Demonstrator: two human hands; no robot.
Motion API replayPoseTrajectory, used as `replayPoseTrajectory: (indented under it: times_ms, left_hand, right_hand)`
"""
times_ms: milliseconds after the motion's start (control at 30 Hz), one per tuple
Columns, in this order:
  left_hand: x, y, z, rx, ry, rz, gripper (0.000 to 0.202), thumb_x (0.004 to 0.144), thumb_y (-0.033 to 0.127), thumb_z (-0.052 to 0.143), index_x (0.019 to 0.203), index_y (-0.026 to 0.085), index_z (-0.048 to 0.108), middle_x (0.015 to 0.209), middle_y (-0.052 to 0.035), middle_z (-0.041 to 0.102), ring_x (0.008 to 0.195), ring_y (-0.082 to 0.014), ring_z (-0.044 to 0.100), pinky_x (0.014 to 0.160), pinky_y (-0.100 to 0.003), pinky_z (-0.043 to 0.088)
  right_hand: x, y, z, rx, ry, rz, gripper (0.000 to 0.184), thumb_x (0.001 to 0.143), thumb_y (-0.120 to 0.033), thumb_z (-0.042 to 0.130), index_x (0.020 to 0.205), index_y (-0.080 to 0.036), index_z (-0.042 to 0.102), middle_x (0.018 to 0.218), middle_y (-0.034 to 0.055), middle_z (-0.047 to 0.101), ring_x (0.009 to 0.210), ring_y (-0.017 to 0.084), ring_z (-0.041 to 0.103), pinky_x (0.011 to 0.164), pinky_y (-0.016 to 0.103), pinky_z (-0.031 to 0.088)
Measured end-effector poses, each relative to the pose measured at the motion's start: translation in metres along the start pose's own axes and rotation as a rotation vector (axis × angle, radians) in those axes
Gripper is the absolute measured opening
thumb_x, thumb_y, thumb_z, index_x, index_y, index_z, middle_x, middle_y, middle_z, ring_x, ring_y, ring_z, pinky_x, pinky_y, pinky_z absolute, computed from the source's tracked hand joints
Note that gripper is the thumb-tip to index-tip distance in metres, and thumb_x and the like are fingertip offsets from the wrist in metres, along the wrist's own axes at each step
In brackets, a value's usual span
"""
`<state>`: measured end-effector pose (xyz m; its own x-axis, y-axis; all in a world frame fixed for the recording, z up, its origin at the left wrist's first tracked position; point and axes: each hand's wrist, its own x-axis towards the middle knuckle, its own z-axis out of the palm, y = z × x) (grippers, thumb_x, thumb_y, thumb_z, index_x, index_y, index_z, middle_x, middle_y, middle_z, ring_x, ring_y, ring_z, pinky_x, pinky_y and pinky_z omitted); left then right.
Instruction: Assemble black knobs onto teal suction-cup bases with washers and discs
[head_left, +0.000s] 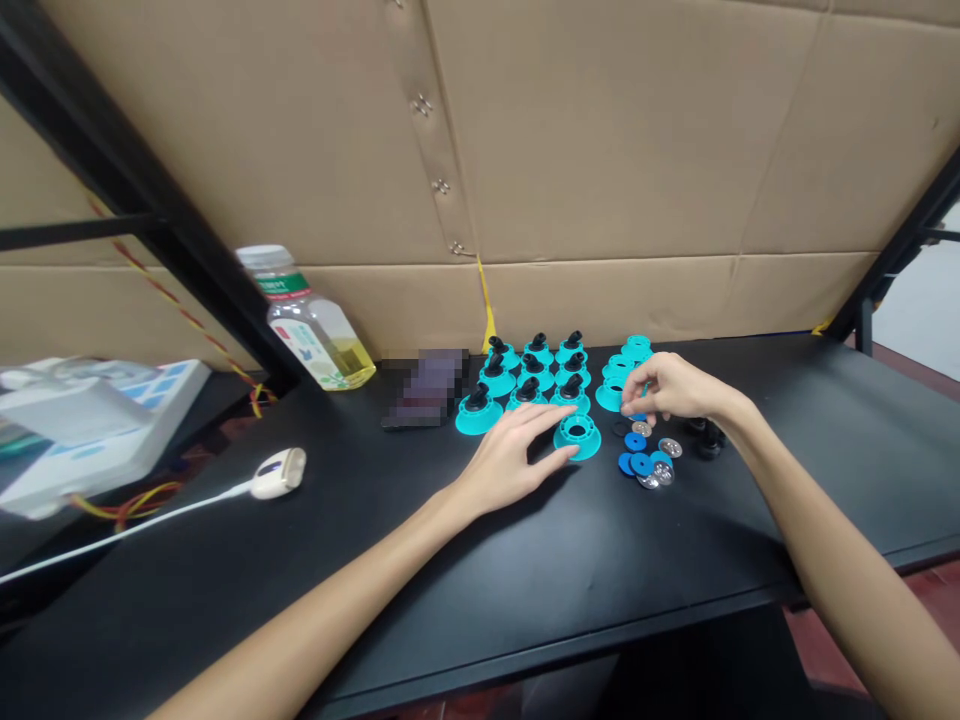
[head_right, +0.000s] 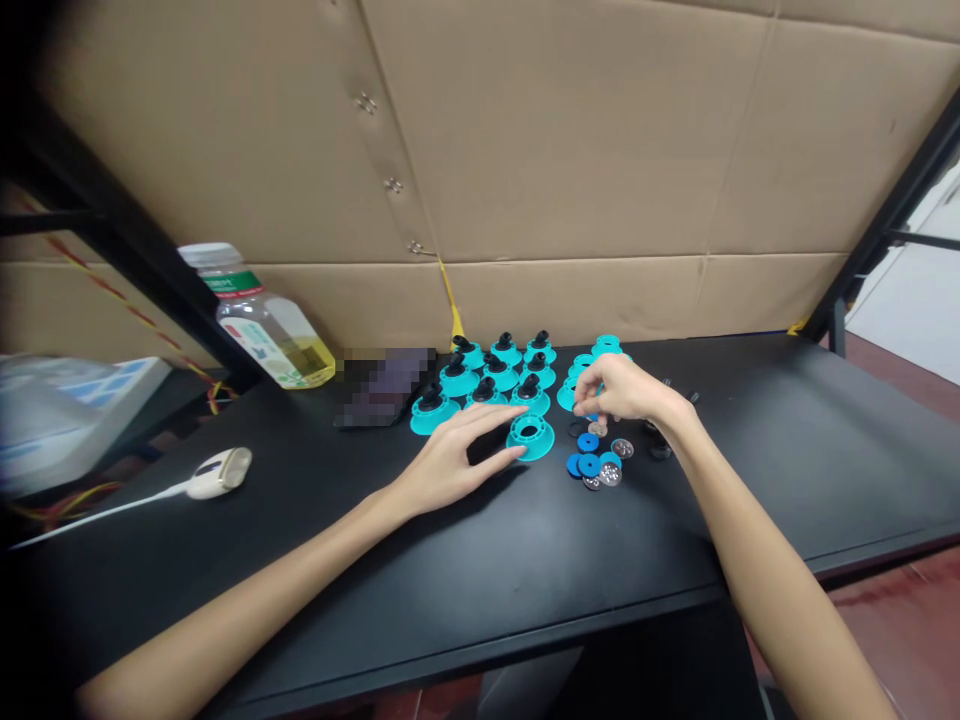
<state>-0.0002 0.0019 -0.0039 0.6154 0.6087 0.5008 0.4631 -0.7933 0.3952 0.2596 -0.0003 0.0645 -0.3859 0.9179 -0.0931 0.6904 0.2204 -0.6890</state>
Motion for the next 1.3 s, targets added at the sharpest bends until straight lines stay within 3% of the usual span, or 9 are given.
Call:
replayPoseTrajectory:
  times_ms: [233,367,500,700,900,1100,1200,1300]
  left_hand:
    - [0.003,0.005,-0.004,-0.113,0.183,-0.048,0.019,0.088,0.034,0.063,0.096,0.02,0.073,0.095,-0.0054,0.074,0.088,-0.0193,0.066,0.08,-0.034,0.053]
    - [0.005,0.005,-0.007,-0.173,0.237,-0.079,0.018,0.084,0.034,0.067,0.087,0.018,0.075,0.08,-0.0052,0.072,0.071,-0.0163,0.063,0.064,-0.028,0.052]
    - [0.005,0.008,-0.007,-0.205,0.254,-0.068,0.015,0.082,0.031,0.069,0.085,0.018,0.075,0.076,-0.0044,0.07,0.066,-0.015,0.06,0.059,-0.027,0.051]
    - [0.004,0.012,-0.006,-0.136,0.318,0.006,0.012,0.085,0.025,0.066,0.081,0.018,0.075,0.075,-0.0035,0.074,0.063,-0.0147,0.063,0.059,-0.027,0.053]
    - [0.0,0.009,-0.006,0.086,0.402,0.213,0.014,0.088,0.016,0.061,0.087,0.017,0.074,0.082,-0.0037,0.077,0.068,-0.0164,0.071,0.064,-0.027,0.056]
    - [0.0,0.006,-0.006,0.151,0.411,0.331,0.017,0.089,0.013,0.058,0.093,0.018,0.073,0.086,-0.004,0.077,0.073,-0.0165,0.072,0.065,-0.027,0.058]
    - [0.0,0.005,-0.005,0.145,0.403,0.307,0.017,0.089,0.014,0.057,0.094,0.019,0.073,0.088,-0.0037,0.077,0.077,-0.0168,0.072,0.068,-0.028,0.058]
    - [-0.001,0.003,-0.004,0.177,0.396,0.169,0.016,0.089,0.02,0.06,0.098,0.018,0.073,0.091,-0.0046,0.077,0.076,-0.0185,0.072,0.069,-0.03,0.058]
  right_hand:
    - [0.006,-0.019,0.027,0.198,0.152,-0.177,0.031,0.077,-0.044,0.069,0.082,-0.014,0.076,0.067,0.0021,0.065,0.042,0.007,0.049,0.041,0.021,0.039]
    - [0.012,-0.023,0.041,0.302,0.114,-0.208,0.032,0.078,-0.044,0.068,0.084,-0.013,0.076,0.05,-0.0015,0.057,0.042,0.007,0.047,0.042,0.021,0.037]
    - [0.013,-0.023,0.045,0.333,0.087,-0.207,0.027,0.081,-0.04,0.066,0.076,-0.014,0.073,0.049,-0.0016,0.059,0.041,0.007,0.047,0.042,0.02,0.036]
    - [0.009,-0.027,0.044,0.305,0.063,-0.198,0.035,0.08,-0.048,0.066,0.078,-0.014,0.073,0.05,-0.0012,0.06,0.04,0.006,0.044,0.04,0.02,0.031]
    - [0.008,-0.028,0.042,0.277,0.049,-0.191,0.034,0.076,-0.047,0.07,0.086,-0.015,0.074,0.052,-0.0024,0.059,0.042,0.007,0.047,0.043,0.021,0.032]
    - [0.008,-0.029,0.043,0.317,0.009,-0.149,0.033,0.072,-0.045,0.074,0.087,-0.016,0.073,0.069,0.0001,0.064,0.046,0.008,0.054,0.044,0.022,0.036]
    - [0.01,-0.026,0.044,0.332,0.0,-0.155,0.033,0.071,-0.044,0.074,0.088,-0.016,0.072,0.076,0.0012,0.065,0.047,0.008,0.055,0.045,0.022,0.038]
    - [0.013,-0.021,0.043,0.287,0.039,-0.158,0.032,0.073,-0.042,0.073,0.09,-0.016,0.071,0.077,0.002,0.066,0.048,0.009,0.057,0.047,0.022,0.04]
